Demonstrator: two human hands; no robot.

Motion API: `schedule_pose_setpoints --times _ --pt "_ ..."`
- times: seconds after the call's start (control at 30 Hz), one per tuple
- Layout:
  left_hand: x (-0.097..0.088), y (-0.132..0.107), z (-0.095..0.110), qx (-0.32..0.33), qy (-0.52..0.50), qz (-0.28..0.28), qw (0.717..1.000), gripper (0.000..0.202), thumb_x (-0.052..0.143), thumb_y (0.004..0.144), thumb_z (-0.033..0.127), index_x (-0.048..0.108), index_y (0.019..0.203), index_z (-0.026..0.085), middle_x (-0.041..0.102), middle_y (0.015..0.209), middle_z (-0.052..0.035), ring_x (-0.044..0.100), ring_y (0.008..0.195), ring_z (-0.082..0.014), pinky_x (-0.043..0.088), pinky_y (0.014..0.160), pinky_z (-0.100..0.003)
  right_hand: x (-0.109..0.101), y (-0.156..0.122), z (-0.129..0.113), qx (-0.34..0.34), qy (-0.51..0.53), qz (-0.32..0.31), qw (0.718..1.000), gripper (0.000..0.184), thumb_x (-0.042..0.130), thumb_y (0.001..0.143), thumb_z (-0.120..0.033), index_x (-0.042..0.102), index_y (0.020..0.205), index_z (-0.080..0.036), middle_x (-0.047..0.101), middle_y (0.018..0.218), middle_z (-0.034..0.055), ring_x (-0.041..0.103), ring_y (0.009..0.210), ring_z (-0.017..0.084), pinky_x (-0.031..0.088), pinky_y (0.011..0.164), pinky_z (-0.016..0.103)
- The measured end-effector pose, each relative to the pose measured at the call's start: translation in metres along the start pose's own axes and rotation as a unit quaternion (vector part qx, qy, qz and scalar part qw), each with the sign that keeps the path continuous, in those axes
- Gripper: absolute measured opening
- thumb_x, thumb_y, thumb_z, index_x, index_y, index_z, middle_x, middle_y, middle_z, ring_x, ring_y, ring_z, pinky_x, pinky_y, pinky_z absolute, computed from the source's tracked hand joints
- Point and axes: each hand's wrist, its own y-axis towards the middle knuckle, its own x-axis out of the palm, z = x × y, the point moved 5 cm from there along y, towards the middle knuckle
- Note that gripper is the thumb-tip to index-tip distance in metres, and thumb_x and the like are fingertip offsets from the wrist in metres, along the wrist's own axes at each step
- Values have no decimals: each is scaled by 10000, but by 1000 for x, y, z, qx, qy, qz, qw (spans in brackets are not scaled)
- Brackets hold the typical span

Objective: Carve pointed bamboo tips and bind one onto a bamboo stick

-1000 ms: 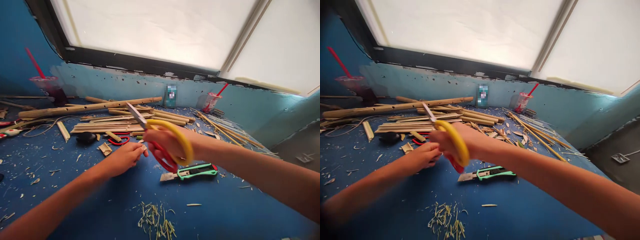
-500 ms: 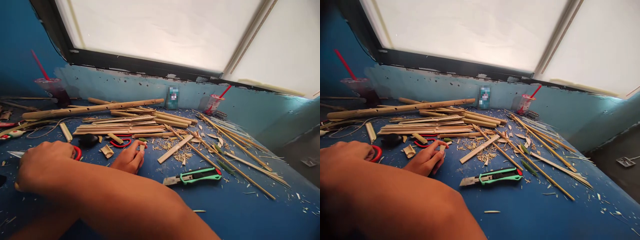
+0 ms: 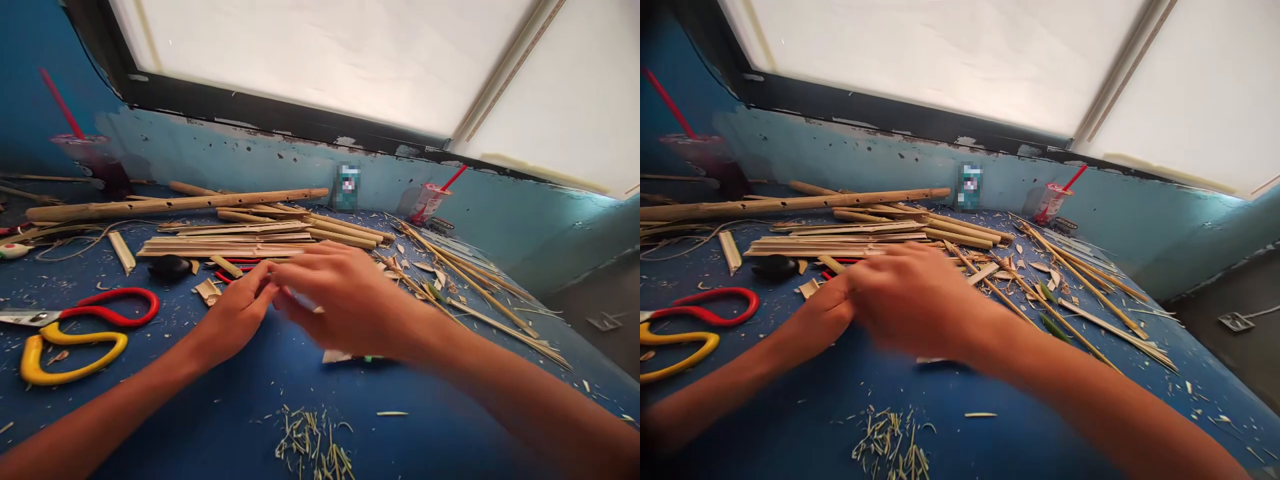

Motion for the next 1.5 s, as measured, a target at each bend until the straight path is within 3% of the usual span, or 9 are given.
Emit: schedule_pose_setpoints --times 0.07,0.13,0.27,0.47,0.63,0.73,1.0,1.3,1.5 --pt "2 -3 8 52 22 6 998 278 612 1072 466 686 1143 208 737 1079 -49 691 978 -230 546 954 -388 -4 -42 41 85 -39 2 996 322 478 1127 -351 695 943 -202 709 866 43 614 809 184 390 771 304" --pt "5 -4 10 81 42 7 996 242 587 1060 459 679 1103 240 749 987 -39 694 946 -231 506 944 -356 5 -80 71 149 -15 -49 988 372 471 1136 -368 691 889 -198 672 785 24 563 711 158 354 703 301" --pt "12 -9 11 109 69 -9 992 271 627 1004 487 728 1085 250 768 987 -56 714 930 -249 519 882 -342 29 -114 81 158 67 -104 980 260 640 1069 -433 744 1127 -202 727 1061 65 650 929 196 446 812 310" --pt "21 -25 14 68 104 -35 992 427 764 890 688 826 1052 297 800 1014 -40 705 950 -259 509 670 -292 43 -116 56 88 58 -91 990 113 633 1072 -311 682 1086 -209 702 1073 51 624 1010 216 480 882 343" --pt "32 -33 13 28 65 -97 993 388 782 892 667 811 970 288 794 901 -22 711 842 -228 478 600 -272 43 -127 53 102 46 -48 993 46 561 1085 -243 597 1103 -222 678 1086 44 629 895 183 496 801 324" --pt "32 -32 12 33 81 -85 993 379 784 884 657 833 928 285 803 919 -37 727 873 -244 469 558 -257 43 -130 53 88 29 -24 995 67 544 1083 -255 590 1125 -231 678 1088 41 641 867 181 487 756 328" --pt "38 -27 10 16 56 -113 992 292 751 931 556 778 912 266 777 903 -2 722 846 -195 553 722 -252 55 -130 54 37 -22 -16 999 150 521 1114 -305 635 1132 -210 667 1058 34 632 811 171 437 678 325" --pt "41 -28 4 9 77 -136 988 289 717 955 570 828 960 303 821 900 20 739 826 -183 553 713 -245 55 -128 50 -1 -19 -15 1000 205 522 1132 -316 663 1036 -202 656 988 13 577 774 140 412 669 300" --pt "41 -27 8 66 143 -120 980 263 668 983 535 865 954 364 828 868 45 736 737 -159 537 659 -242 55 -127 48 -17 -32 0 999 219 543 1125 -305 672 981 -202 665 953 13 544 772 155 404 697 323"
